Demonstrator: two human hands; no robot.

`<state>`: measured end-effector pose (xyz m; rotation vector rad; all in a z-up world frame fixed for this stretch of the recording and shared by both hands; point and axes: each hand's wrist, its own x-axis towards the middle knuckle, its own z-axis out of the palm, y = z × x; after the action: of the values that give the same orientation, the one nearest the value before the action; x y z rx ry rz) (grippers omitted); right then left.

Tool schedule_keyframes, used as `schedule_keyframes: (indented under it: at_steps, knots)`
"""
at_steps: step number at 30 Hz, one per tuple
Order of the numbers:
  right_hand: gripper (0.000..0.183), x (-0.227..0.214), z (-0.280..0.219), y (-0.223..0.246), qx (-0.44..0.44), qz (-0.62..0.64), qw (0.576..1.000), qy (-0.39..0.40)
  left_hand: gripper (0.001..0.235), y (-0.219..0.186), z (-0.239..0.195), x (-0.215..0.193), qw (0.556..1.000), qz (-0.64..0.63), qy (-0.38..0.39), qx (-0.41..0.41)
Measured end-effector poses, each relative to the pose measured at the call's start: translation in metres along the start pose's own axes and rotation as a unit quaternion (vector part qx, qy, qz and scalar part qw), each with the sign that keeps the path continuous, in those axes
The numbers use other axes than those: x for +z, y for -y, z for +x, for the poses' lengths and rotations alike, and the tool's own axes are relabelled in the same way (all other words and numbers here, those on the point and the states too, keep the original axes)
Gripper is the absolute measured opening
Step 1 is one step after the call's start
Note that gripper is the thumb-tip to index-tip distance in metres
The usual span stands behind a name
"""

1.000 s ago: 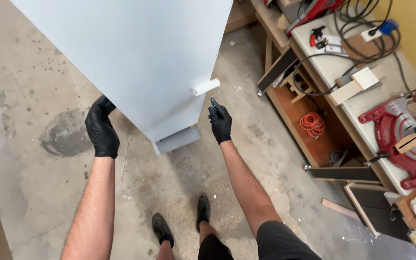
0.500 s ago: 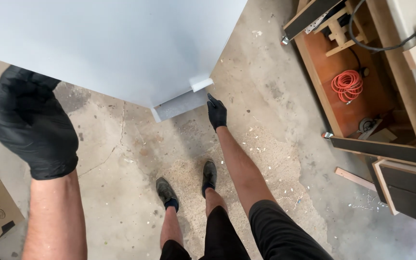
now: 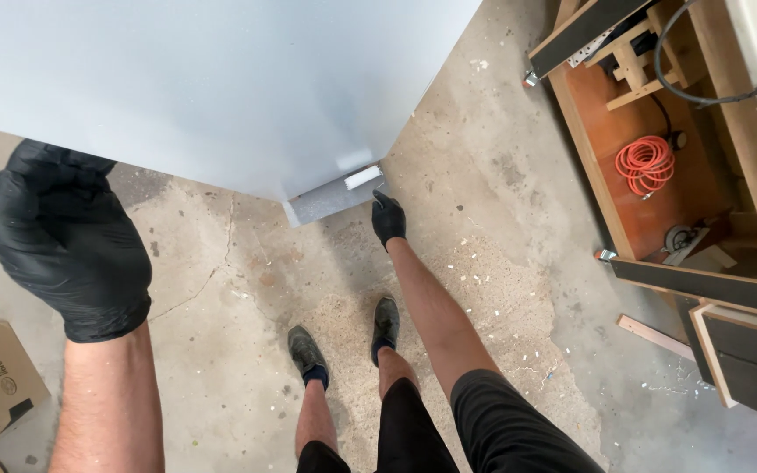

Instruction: Painting a white wooden shelf unit using a small paint roller in a workshop environment

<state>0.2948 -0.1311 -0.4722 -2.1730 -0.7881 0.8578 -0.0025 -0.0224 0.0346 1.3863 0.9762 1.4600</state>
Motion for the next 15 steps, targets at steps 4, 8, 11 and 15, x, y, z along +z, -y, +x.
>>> schedule_keyframes:
  at_steps: [4,8,11,15]
  knots:
    - [0.038,-0.005,-0.001,0.014,-0.039,0.003,0.999,-0.002,0.032,0.007,0.002,-0.001,0.998,-0.06,0.0,-0.017]
    - [0.036,-0.027,-0.016,0.034,-0.123,0.005,0.991,-0.043,0.033,0.02,0.003,0.001,0.993,-0.114,-0.024,-0.036]
    - [0.034,-0.06,-0.038,0.072,-0.201,0.027,0.975,-0.091,0.035,0.018,0.005,0.01,0.996,-0.082,-0.027,-0.032]
    - [0.038,-0.113,-0.072,0.14,-0.187,0.006,0.971,-0.148,0.033,0.007,0.006,0.023,0.999,0.003,-0.011,0.035]
